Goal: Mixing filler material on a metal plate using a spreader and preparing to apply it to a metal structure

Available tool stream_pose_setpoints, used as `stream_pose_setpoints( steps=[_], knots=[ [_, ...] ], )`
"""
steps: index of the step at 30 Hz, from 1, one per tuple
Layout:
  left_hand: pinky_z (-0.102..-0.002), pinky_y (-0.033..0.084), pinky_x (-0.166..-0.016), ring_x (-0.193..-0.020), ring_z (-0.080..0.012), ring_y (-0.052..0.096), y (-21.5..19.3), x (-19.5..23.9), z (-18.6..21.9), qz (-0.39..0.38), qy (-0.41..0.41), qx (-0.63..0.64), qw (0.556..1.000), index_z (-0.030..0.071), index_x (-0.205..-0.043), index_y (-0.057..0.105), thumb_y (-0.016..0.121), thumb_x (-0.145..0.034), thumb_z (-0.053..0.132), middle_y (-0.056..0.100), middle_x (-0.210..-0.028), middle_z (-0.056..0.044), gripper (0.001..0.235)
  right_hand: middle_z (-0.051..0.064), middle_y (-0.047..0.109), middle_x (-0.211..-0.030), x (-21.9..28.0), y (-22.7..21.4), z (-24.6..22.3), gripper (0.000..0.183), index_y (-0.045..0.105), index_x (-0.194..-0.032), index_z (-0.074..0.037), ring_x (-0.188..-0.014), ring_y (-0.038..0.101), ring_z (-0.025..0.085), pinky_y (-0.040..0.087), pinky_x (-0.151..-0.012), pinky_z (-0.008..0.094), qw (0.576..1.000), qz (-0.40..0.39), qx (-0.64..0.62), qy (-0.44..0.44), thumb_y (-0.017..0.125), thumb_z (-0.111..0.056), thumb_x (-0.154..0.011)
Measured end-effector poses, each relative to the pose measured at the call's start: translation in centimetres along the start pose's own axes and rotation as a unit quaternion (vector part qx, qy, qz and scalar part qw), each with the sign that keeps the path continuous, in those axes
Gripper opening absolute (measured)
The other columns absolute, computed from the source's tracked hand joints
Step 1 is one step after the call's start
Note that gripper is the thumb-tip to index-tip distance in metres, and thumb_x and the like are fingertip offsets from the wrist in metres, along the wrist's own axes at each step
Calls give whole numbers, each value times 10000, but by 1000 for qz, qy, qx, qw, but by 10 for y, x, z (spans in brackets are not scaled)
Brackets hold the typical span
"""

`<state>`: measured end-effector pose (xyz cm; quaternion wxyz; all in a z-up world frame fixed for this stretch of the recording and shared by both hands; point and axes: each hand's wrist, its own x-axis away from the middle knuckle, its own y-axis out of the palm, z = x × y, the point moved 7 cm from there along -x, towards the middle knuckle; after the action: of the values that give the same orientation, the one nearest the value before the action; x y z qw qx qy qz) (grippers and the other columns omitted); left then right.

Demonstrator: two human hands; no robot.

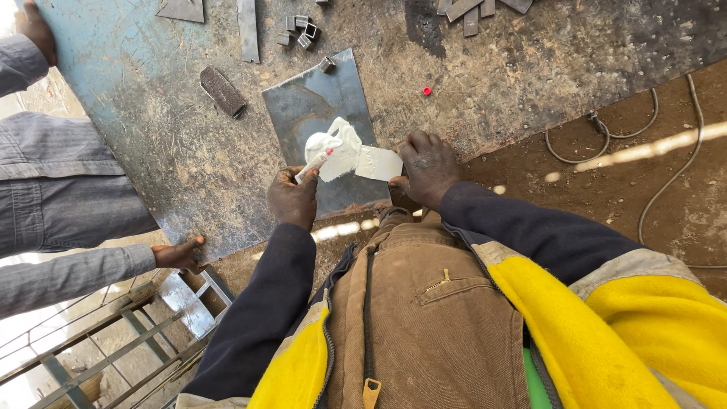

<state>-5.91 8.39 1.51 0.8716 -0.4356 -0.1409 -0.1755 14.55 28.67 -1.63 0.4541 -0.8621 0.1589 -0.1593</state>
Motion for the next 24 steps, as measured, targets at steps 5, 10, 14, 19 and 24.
stream_pose_setpoints(
  steps=[5,10,14,19,24],
  knots=[
    [-268,536,-575,-657,-153,623,-26,38,27,23,-36,48,998,28,-1048,695,809,-892,147,700,-821,-146,227,82,459,-1171,2,17,11,600,552,-1174,-161,-1064,594,356,536,-870,527,999,34,-33,10,896,-440,-770],
    [-269,603,-610,-696,-154,662,-26,41,-26,6,-99,132,986,52,-1145,598,761,-964,183,700,-930,-135,277,57,591,-965,7,13,21,382,552,-1065,-203,-939,667,369,508,-840,538,988,48,-140,35,839,-313,-838],
    [-359,658,-615,-671,-216,741,-11,37,-67,-94,-92,446,885,129,-1057,577,733,-946,126,760,-925,-135,191,27,703,-909,17,-1,35,207,658,-1013,-284,-961,720,291,530,-821,438,931,-28,-306,196,797,-324,-865],
    [-473,677,-713,-803,-324,783,-18,54,-63,-188,-55,561,804,120,-1048,612,726,-926,57,771,-1015,-215,178,49,719,-853,13,18,46,162,692,-1033,-179,-831,669,179,509,-768,367,876,-13,-433,213,780,-169,-897],
    [-489,666,-804,-920,-341,773,-32,78,-34,-249,-30,576,778,143,-1079,592,694,-925,30,753,-1112,-200,216,117,759,-991,-7,43,54,415,638,-1204,-153,-982,730,246,552,-855,379,875,-35,-397,276,841,-268,-860]
  ],
)
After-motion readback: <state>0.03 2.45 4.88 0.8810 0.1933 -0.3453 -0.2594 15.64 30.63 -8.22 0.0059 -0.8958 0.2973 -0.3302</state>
